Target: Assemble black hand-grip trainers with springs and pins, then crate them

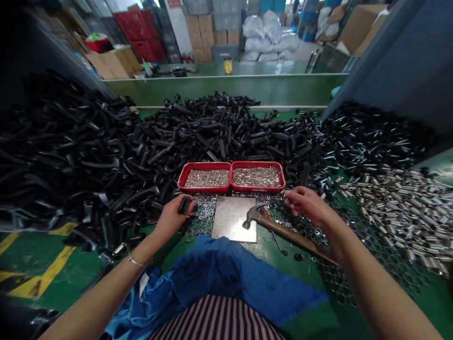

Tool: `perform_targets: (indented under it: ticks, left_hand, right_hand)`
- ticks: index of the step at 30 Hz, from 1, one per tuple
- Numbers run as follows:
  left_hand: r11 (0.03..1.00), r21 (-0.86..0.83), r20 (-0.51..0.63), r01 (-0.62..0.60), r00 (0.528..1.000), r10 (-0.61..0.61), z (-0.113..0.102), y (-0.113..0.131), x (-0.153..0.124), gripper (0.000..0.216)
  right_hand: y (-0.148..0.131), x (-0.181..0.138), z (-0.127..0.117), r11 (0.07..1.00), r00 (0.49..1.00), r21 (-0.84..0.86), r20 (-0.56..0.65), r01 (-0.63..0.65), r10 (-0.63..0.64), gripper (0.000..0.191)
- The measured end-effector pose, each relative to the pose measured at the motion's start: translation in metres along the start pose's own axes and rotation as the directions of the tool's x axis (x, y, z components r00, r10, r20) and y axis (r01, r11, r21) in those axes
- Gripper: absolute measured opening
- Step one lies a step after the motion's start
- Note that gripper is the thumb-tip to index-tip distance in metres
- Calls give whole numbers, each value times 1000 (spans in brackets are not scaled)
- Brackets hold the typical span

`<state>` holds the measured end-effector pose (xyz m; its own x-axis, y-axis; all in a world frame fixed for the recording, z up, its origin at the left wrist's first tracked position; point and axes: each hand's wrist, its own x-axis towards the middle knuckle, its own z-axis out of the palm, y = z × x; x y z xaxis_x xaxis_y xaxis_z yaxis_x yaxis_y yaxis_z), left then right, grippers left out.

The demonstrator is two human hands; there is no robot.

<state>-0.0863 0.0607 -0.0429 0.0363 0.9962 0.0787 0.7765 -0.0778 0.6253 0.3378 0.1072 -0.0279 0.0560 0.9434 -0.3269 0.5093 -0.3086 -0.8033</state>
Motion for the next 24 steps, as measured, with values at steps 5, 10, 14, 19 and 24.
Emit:
perform_targets:
  ticks: [5, 10, 14, 19, 24]
  left_hand:
    - [916, -401, 15, 3, 1000, 4, 20, 39, -6, 25]
    - [619, -749, 233, 236, 969, -89, 52, 83, -15, 33]
    - [501, -795, 349, 341, 933, -81, 72, 96, -21, 37]
    - [501, -796, 363, 339, 930, -54, 70, 97, -30, 34]
    - [517, -789, 396, 331, 918, 17, 56, 96, -36, 34]
  right_hand:
    - [1, -11, 11, 926, 997, 377, 57, 27, -53, 39]
    - [-10, -42, 43, 756, 977, 650, 200, -73, -78, 30]
    - [-27, -74, 86, 668, 932, 729, 331, -151, -151, 25]
    - [-42, -88, 116, 626, 886, 751, 418, -211, -202, 27]
    - [-46, -86, 114, 556, 832, 748, 529, -364, -167, 25]
